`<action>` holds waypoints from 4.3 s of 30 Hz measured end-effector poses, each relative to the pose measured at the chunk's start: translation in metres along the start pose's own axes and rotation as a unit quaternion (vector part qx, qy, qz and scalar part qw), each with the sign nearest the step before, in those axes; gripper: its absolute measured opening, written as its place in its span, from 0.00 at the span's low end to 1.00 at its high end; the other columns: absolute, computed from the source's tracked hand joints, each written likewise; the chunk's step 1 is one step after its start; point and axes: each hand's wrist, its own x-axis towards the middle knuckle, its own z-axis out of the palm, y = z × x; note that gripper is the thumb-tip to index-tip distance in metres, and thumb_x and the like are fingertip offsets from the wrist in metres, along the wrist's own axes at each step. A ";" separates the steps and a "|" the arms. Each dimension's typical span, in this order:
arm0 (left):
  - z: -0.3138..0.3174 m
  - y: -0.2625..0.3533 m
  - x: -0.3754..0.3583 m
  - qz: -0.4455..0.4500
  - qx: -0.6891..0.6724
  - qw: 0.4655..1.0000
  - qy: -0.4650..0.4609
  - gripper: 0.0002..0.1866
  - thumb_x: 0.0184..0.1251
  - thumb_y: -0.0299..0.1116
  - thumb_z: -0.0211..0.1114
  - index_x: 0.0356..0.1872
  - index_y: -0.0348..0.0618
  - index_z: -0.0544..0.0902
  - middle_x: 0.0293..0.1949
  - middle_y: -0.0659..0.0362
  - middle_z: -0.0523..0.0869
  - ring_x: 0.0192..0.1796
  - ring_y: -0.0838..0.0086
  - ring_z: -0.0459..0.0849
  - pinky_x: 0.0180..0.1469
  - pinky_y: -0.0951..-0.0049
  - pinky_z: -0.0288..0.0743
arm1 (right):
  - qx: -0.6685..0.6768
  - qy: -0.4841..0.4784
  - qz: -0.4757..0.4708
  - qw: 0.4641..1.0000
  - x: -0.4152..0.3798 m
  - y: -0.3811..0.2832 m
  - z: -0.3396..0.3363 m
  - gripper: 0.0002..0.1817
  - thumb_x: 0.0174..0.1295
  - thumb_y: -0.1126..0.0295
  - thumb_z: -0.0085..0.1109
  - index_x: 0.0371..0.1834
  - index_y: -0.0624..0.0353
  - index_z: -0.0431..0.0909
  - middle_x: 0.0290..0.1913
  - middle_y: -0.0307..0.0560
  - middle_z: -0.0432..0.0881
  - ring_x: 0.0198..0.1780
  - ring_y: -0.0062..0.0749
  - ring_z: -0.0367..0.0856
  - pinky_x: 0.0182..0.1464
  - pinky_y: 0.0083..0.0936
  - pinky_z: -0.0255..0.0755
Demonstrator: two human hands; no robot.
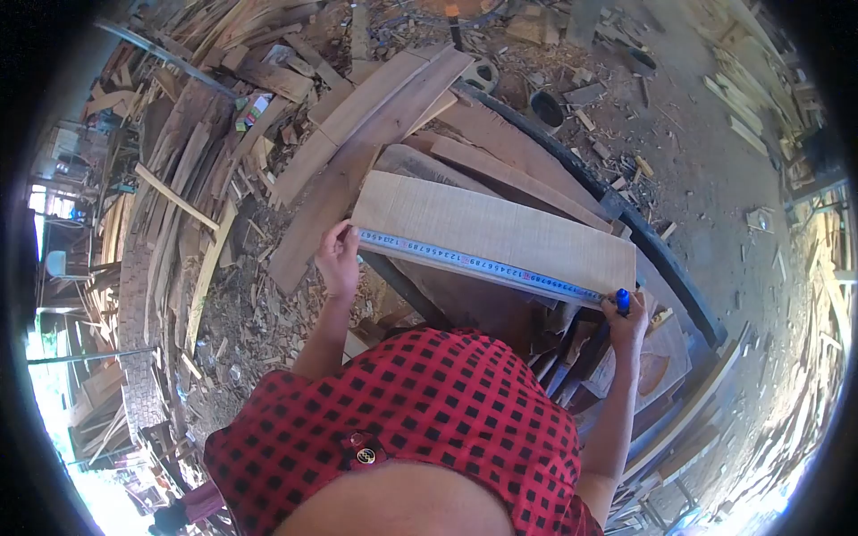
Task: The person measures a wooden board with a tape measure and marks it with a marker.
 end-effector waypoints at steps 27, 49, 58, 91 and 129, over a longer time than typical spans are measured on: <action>0.044 -0.009 0.121 0.003 0.207 0.957 -0.205 0.15 0.63 0.34 0.59 0.48 0.40 0.83 0.44 0.47 0.83 0.49 0.55 0.82 0.54 0.62 0.73 | 0.246 -0.061 0.205 0.945 0.110 -0.024 0.029 0.06 0.50 0.77 0.64 0.25 0.66 0.75 0.19 0.45 0.77 0.16 0.27 0.75 0.18 0.23 0.69; 0.069 0.010 0.130 0.042 0.374 0.905 -0.197 0.13 0.61 0.40 0.59 0.41 0.46 0.86 0.36 0.47 0.86 0.40 0.56 0.85 0.45 0.59 0.76 | 0.073 -0.042 0.168 0.982 0.132 0.014 0.054 0.08 0.46 0.76 0.67 0.24 0.63 0.75 0.18 0.42 0.76 0.17 0.26 0.75 0.19 0.24 0.70; 0.070 0.006 0.126 0.079 0.343 0.921 -0.164 0.13 0.62 0.38 0.59 0.41 0.43 0.85 0.37 0.49 0.86 0.41 0.56 0.85 0.46 0.60 0.77 | 0.046 -0.039 0.171 0.984 0.129 0.006 0.051 0.14 0.37 0.67 0.71 0.26 0.61 0.79 0.20 0.48 0.80 0.24 0.35 0.81 0.33 0.32 0.73; 0.051 0.001 0.135 0.113 0.221 0.929 -0.274 0.22 0.56 0.39 0.70 0.48 0.37 0.81 0.34 0.53 0.82 0.33 0.65 0.82 0.39 0.67 0.76 | 0.080 -0.020 0.167 0.982 0.121 -0.016 0.047 0.09 0.42 0.73 0.68 0.24 0.61 0.76 0.18 0.41 0.75 0.17 0.27 0.74 0.21 0.30 0.67; 0.210 0.111 -0.012 0.337 0.322 0.717 -0.518 0.35 0.62 0.61 0.54 0.68 0.58 0.65 0.69 0.53 0.63 0.73 0.55 0.57 0.67 0.31 0.45 | 0.408 0.149 0.229 0.871 0.128 0.008 -0.030 0.19 0.55 0.52 0.66 0.29 0.60 0.80 0.20 0.39 0.77 0.14 0.20 0.70 0.13 0.18 0.60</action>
